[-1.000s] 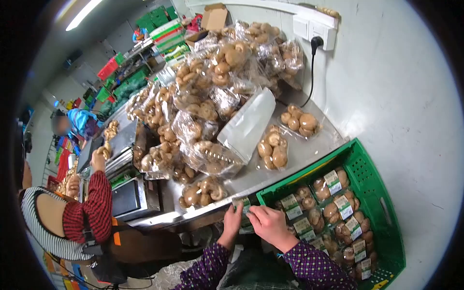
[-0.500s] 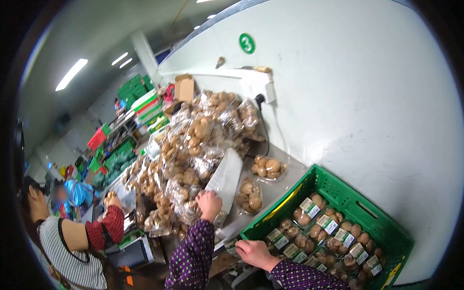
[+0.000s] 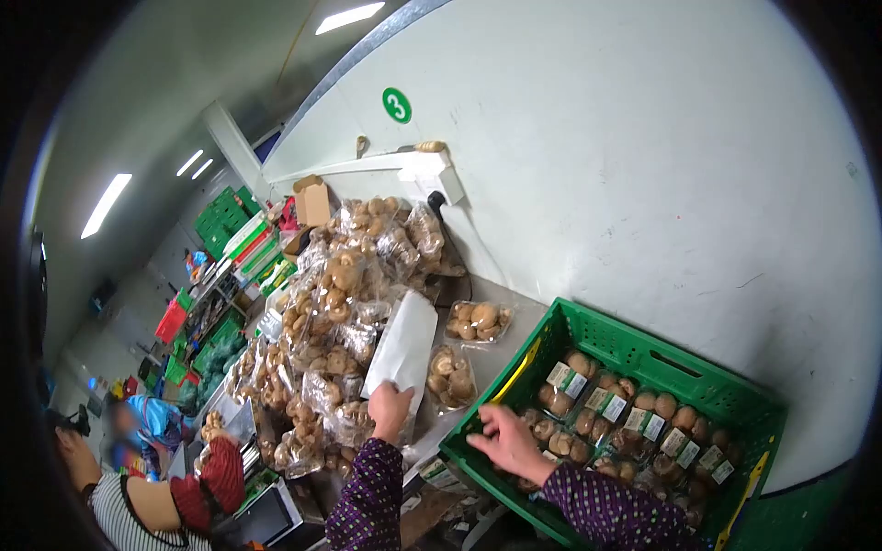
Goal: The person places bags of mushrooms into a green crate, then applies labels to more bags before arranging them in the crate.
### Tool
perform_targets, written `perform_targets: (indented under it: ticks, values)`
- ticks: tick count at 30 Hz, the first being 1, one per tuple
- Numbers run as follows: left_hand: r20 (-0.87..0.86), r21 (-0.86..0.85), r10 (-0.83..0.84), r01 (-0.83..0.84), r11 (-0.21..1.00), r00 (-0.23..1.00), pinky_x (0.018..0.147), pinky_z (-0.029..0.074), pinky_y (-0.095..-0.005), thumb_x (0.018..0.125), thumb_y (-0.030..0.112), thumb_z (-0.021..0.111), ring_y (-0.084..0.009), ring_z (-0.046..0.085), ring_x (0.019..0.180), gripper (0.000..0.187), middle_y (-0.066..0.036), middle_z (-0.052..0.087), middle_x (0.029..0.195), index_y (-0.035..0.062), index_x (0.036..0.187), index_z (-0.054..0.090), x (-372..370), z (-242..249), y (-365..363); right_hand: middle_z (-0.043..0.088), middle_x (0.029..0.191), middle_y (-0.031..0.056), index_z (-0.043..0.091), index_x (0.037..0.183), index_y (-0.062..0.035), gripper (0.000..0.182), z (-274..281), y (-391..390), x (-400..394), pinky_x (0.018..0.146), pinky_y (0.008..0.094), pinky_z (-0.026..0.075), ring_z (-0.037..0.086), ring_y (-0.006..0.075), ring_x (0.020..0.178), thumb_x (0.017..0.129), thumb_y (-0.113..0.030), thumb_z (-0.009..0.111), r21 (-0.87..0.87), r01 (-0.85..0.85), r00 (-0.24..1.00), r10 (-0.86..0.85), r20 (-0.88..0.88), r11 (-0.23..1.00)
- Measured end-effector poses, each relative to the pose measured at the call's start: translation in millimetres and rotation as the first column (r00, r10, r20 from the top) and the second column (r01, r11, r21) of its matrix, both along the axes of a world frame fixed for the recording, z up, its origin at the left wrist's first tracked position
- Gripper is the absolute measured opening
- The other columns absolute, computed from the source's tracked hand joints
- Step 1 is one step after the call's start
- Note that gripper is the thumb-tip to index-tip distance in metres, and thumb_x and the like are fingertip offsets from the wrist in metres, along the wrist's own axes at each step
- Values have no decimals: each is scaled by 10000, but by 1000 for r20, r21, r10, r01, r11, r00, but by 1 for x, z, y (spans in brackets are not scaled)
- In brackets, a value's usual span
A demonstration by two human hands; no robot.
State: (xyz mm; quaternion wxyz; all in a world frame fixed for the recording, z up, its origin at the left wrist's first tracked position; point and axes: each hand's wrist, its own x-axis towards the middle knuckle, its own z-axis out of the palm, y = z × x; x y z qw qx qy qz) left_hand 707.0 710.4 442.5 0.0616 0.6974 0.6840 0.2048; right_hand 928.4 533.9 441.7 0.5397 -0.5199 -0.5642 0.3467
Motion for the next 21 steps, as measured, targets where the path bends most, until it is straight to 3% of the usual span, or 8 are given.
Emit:
perform_targets:
  ticks: [1,3,5,9,11,13,17,21]
  values:
    - [203,-192,2,37,981,979,730,512,-407,664,421,771,-366,653,839,526,-195,663,981,10,964,636,-11,-13,16,590,992,114,525,1167,-2,498,-5,-12,0,665,286,515,617,166,781,765,-171,765,-36,-18,1000,18,6,999]
    - [146,-12,192,-192,981,971,738,497,-423,662,354,776,-375,637,859,396,-186,653,990,24,837,643,5,15,2,620,988,128,543,1154,-9,476,-24,-28,13,649,281,519,634,162,744,766,-169,766,-60,35,999,-34,25,998]
    - [26,488,164,-156,859,986,804,454,-462,649,340,805,-409,582,944,528,-208,616,974,-13,955,559,5,35,-5,634,939,119,553,1127,-9,447,-44,-35,28,642,284,520,630,155,719,763,-158,765,-64,145,989,-143,29,987]
    - [151,-94,97,-83,992,984,754,500,-433,600,337,819,-424,634,801,524,-272,655,856,-81,862,642,-22,8,31,647,911,106,566,1101,-21,408,-53,-41,31,639,289,520,630,149,706,766,-151,759,-116,150,989,-151,0,982]
    - [343,-80,45,-19,997,938,693,509,-380,647,216,786,-317,661,698,338,-215,678,761,-69,801,690,-21,-3,44,647,910,79,574,1105,-28,403,-48,-47,28,641,284,519,628,143,728,771,-156,760,-102,75,997,-77,-17,992]
    - [732,-15,-106,171,985,673,642,488,-266,720,-9,682,-111,608,678,176,-57,687,788,-58,889,695,9,47,15,637,904,71,573,1109,-31,410,-42,-52,33,645,279,516,619,130,730,770,-162,764,-166,38,997,-48,-61,985]
    - [686,-61,-304,469,881,661,647,496,-249,740,-20,669,-109,630,691,211,-75,698,828,-58,947,683,23,183,-45,599,1000,73,537,1148,-35,497,-10,-39,63,637,249,502,588,106,773,747,-182,792,-137,83,996,-85,-9,987]
    - [842,-157,-297,732,663,450,764,507,-272,672,-61,663,-142,659,772,265,-81,704,868,-48,936,692,25,241,-92,476,1260,141,348,1381,-34,943,65,5,105,909,360,432,494,235,1110,640,-317,857,233,197,975,-215,58,952]
